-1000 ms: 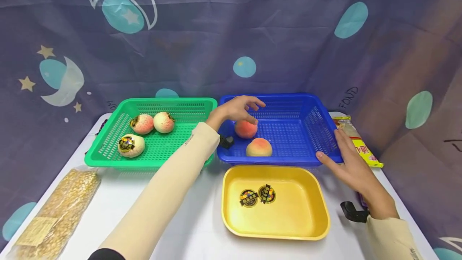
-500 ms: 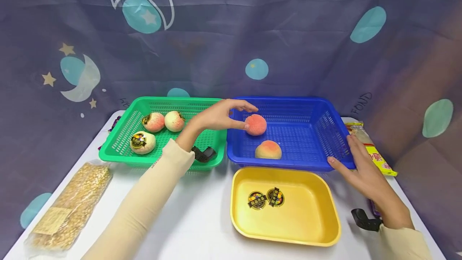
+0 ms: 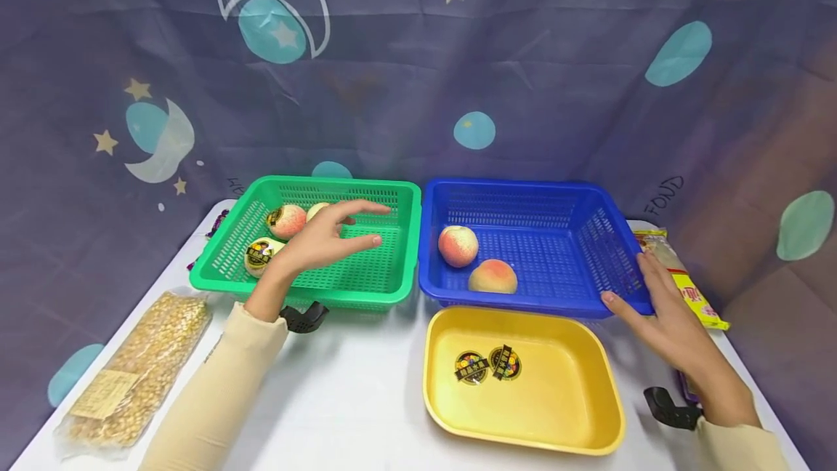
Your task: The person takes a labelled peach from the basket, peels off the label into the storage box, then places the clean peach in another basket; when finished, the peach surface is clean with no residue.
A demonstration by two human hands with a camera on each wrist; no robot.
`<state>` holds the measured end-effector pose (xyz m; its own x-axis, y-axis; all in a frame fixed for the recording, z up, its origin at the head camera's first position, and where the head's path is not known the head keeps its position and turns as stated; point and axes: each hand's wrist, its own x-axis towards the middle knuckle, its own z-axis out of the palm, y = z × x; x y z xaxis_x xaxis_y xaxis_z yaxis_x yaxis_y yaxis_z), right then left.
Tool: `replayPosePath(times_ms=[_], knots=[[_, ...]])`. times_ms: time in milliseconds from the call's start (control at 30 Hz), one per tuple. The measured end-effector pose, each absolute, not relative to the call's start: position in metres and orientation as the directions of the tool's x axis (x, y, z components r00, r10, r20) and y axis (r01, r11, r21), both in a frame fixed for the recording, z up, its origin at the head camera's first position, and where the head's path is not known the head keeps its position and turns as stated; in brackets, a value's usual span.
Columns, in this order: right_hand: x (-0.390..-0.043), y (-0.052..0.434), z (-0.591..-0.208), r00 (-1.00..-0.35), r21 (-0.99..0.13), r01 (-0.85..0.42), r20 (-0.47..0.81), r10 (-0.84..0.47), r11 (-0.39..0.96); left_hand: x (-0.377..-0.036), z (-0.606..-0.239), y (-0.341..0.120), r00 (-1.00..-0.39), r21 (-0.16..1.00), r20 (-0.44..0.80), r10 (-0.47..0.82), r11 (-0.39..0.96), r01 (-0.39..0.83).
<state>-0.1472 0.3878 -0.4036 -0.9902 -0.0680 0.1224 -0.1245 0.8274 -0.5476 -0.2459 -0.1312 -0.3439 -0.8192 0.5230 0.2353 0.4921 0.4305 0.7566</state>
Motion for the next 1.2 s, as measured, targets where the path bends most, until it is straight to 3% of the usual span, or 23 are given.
replayPosePath(times_ms=[233, 533, 800, 1200], knots=[[-0.149, 0.389, -0.405, -0.988, -0.534, -0.134, 0.137, -0.071, 0.835, -0.227, -0.355, -0.178, -0.904, 0.752, 0.269, 0.331, 0.514, 0.412], [-0.151, 0.392, -0.407, -0.988, -0.485, -0.124, 0.144, -0.061, 0.866, -0.216, -0.375, -0.235, -0.94, 0.566, 0.324, 0.104, 0.775, 0.281], [-0.16, 0.384, -0.393, -0.986, -0.401, -0.075, 0.166, -0.008, 0.913, -0.206, -0.383, -0.282, -0.984, 0.539, 0.178, 0.02, 0.834, 0.115], [-0.185, 0.335, -0.359, -0.961, -0.471, -0.227, 0.251, -0.117, 0.852, -0.198, -0.388, -0.314, -1.0, 0.515, 0.005, 0.009, 0.857, 0.01]])
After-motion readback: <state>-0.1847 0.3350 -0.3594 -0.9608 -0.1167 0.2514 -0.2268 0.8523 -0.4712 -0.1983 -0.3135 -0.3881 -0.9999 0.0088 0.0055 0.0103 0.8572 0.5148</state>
